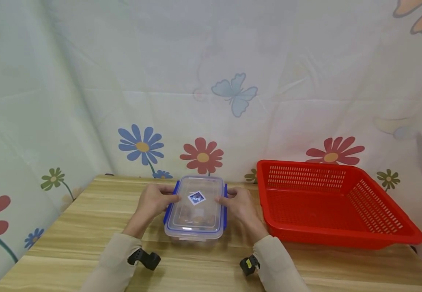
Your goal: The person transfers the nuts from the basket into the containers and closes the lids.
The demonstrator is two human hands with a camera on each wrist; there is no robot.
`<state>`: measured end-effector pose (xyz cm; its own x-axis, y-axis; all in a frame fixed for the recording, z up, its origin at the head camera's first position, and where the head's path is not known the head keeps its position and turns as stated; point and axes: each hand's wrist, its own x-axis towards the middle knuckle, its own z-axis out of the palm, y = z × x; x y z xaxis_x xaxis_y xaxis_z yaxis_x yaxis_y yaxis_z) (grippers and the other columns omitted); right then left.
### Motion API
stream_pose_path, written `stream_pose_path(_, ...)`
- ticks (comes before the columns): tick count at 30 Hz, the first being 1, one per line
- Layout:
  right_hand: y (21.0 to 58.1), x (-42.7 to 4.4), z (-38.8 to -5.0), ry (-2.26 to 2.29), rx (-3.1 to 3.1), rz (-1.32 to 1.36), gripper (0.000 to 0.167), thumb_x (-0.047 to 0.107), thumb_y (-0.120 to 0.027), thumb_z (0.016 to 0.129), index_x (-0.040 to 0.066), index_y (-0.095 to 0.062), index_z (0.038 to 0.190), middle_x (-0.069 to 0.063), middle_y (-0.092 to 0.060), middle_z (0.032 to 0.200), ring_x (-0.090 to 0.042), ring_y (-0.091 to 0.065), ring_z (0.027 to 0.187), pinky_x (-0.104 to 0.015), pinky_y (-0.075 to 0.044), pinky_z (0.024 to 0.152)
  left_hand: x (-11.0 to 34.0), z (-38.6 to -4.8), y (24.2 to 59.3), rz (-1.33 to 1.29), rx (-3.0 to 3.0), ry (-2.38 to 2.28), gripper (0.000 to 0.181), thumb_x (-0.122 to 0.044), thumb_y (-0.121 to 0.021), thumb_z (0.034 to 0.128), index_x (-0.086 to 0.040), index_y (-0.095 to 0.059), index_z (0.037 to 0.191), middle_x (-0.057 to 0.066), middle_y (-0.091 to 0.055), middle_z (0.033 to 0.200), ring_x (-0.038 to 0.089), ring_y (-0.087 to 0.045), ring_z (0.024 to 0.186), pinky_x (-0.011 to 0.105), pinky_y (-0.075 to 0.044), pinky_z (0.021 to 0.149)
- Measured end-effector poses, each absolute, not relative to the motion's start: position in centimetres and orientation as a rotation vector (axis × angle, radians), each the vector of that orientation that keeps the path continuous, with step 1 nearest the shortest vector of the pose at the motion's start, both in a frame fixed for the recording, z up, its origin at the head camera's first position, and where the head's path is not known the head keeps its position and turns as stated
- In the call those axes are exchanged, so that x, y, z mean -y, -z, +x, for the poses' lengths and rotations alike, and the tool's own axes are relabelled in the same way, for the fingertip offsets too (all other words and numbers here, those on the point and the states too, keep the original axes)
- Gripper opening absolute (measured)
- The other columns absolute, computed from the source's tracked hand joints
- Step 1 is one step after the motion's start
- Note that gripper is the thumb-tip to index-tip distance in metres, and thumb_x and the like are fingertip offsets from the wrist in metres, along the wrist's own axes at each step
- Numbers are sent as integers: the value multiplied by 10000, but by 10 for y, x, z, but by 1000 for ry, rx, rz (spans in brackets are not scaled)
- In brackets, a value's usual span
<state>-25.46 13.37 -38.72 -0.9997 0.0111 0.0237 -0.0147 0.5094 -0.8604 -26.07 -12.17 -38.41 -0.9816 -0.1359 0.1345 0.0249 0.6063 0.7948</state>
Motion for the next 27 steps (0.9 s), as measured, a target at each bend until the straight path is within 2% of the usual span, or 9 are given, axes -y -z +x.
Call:
stream_pose_path(9,387,-134,-254,-1561,2701,22,471,212,-822,957,-35,-687,1335,-144,-773,1088,-234,-750,834,-454,-656,891,119,-259,384,86,2620,1283,308,-131,-871,846,25,-814,1106,173,-788,1077,257,-752,890,422,-641,815)
stream_pose_path(19,388,-134,-254,-1546,2695,54,438,196,-819,958,-23,-701,1318,-131,-776,1074,-234,-749,824,-460,-658,883,120,-259,386,74,2615,1299,294,-124,-876,847,16,-819,1099,168,-789,1076,240,-746,876,403,-652,781)
stream_pose_path(27,389,-134,-254,-1497,2693,61,415,207,-815,962,-9,-713,1302,-110,-765,1064,-233,-718,829,-365,-660,812,120,-259,386,75,2608,1342,291,-112,-866,879,30,-806,1126,182,-784,1092,245,-753,874,387,-664,778)
